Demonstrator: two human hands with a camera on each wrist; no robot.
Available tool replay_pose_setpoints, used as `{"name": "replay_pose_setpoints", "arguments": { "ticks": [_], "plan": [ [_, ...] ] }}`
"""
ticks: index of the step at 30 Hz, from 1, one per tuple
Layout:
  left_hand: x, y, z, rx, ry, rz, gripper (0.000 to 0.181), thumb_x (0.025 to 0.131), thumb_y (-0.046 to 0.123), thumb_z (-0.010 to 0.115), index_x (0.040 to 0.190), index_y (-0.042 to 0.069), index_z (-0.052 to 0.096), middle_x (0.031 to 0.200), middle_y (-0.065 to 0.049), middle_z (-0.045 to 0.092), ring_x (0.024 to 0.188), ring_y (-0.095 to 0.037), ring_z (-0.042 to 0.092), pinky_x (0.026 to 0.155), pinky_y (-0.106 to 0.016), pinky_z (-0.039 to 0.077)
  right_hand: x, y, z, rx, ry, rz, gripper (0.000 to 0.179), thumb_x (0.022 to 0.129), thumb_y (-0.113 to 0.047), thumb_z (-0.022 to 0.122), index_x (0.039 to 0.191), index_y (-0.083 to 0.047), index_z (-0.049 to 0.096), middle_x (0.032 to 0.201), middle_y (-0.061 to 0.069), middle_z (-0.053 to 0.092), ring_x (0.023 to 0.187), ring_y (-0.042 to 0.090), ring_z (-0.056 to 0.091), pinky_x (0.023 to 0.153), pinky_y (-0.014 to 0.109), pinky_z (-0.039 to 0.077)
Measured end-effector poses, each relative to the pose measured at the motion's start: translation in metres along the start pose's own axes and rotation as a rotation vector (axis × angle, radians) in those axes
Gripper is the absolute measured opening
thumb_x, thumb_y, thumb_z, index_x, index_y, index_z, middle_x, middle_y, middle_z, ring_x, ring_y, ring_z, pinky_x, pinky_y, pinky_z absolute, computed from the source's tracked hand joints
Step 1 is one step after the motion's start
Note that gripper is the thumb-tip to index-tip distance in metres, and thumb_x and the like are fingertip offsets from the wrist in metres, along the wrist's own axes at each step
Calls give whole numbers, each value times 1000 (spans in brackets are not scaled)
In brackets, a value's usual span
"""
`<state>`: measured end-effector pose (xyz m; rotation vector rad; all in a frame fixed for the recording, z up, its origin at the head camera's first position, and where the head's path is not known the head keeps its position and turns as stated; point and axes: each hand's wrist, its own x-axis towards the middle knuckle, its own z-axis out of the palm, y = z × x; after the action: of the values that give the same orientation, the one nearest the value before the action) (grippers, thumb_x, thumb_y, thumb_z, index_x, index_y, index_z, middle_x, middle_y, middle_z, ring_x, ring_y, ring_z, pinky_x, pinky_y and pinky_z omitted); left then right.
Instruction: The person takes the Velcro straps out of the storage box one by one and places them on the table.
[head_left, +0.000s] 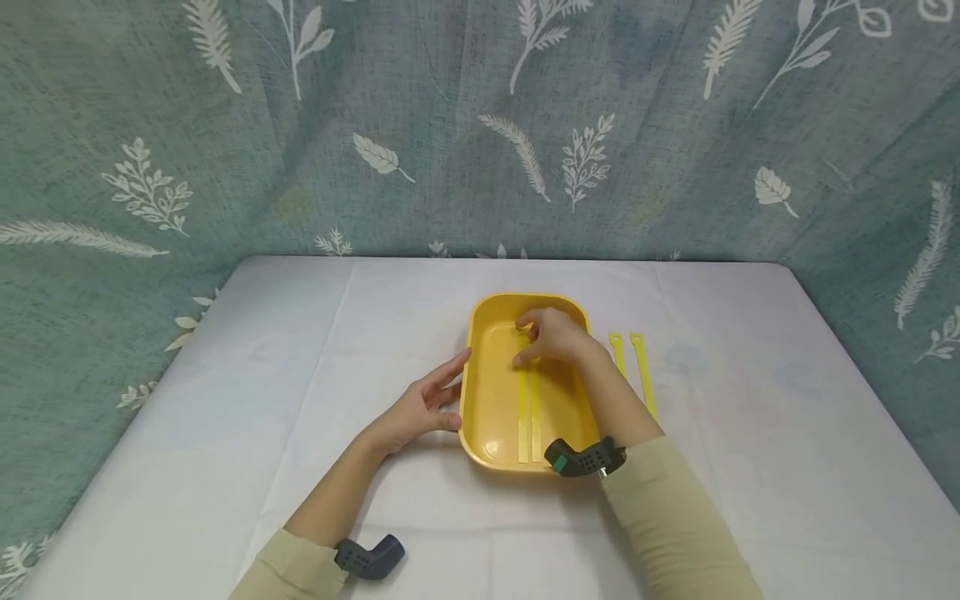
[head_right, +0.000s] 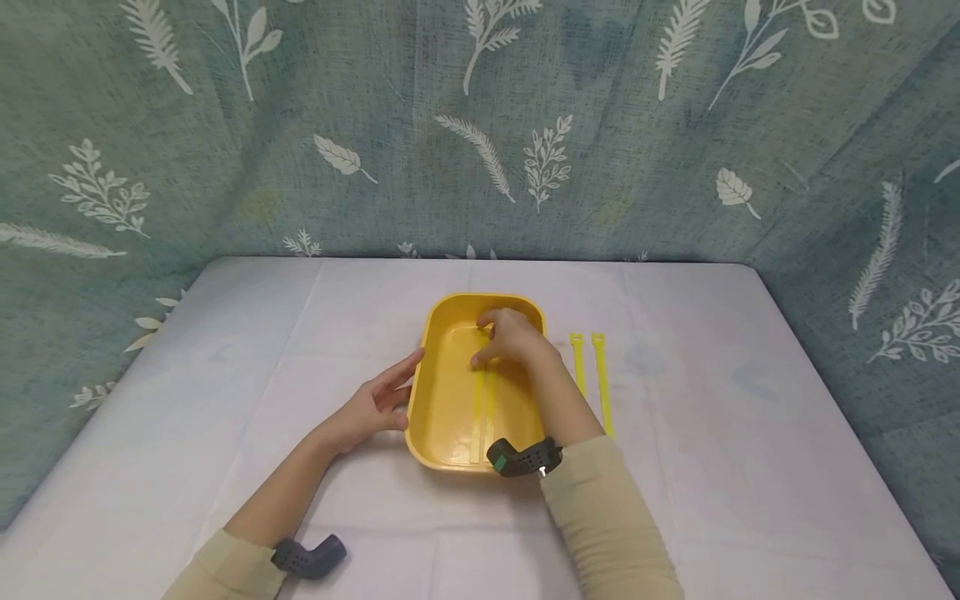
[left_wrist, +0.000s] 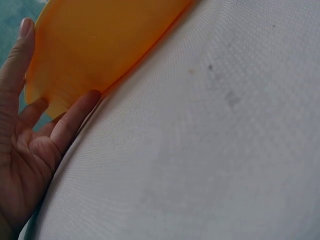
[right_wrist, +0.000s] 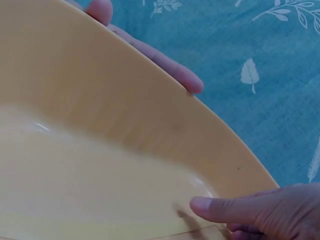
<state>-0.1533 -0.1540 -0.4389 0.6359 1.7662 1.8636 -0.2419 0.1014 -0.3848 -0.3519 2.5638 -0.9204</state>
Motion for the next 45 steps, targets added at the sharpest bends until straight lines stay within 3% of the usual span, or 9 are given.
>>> {"name": "replay_pose_setpoints", "arguments": {
  "ticks": [7, 14, 25, 29, 35, 39, 45],
  "plan": [
    [1, 1, 0, 11, 10, -19, 99, 76, 24, 79, 153, 19, 18, 160, -2, 11, 142, -34, 22, 100, -29, 43, 1, 2, 1, -106, -13, -41, 62, 70, -21, 85, 124, -4, 60, 95, 10, 60, 86, 21, 53, 76, 28, 46],
    [1, -1, -1, 12, 12, -18, 101, 74, 29, 80, 153, 19, 17, 160, -2, 11, 142, -35, 22, 101, -29, 43, 1, 0, 5, -95, -7, -107, 51, 71, -19, 84, 116, -4, 65, 86, 6, 59, 79, 18, 51, 71, 25, 43],
    [1, 0, 0, 10, 3, -10, 101, 74, 31, 80, 153, 20, 18, 159, -2, 11, 141, -35, 22, 100, -28, 43, 5, 1, 8, -62, 38, -147, 42, 74, -25, 82, 109, -7, 69, 78, 1, 53, 72, 15, 46, 63, 22, 37],
    [1, 1, -1, 15, 0, -8, 102, 73, 32, 79, 153, 19, 17, 160, -3, 10, 142, -35, 22, 101, -28, 43, 4, 0, 9, -66, -1, -165, 54, 68, -29, 85, 115, -8, 67, 78, 2, 56, 74, 15, 48, 66, 23, 39],
    [1, 0, 1, 5, 0, -11, 104, 72, 34, 80, 153, 18, 16, 160, -4, 9, 142, -35, 21, 101, -28, 42, 2, -1, 12, -166, -91, -174, 65, 66, -31, 87, 123, -11, 63, 76, 0, 55, 69, 13, 48, 62, 23, 39],
    [1, 0, 1, 6, 2, -17, 102, 74, 31, 80, 153, 18, 16, 160, -3, 10, 142, -35, 21, 101, -28, 42, 3, -3, 14, -182, -85, -158, 61, 67, -31, 86, 121, -14, 64, 75, 0, 54, 68, 13, 48, 60, 23, 38],
    [1, -1, -1, 7, 9, -23, 99, 75, 25, 80, 152, 21, 18, 159, -2, 11, 142, -35, 22, 101, -27, 42, 5, -4, 16, -108, -100, -151, 46, 70, -25, 85, 112, -13, 68, 75, 1, 55, 65, 12, 48, 58, 22, 39]
  ]
}}
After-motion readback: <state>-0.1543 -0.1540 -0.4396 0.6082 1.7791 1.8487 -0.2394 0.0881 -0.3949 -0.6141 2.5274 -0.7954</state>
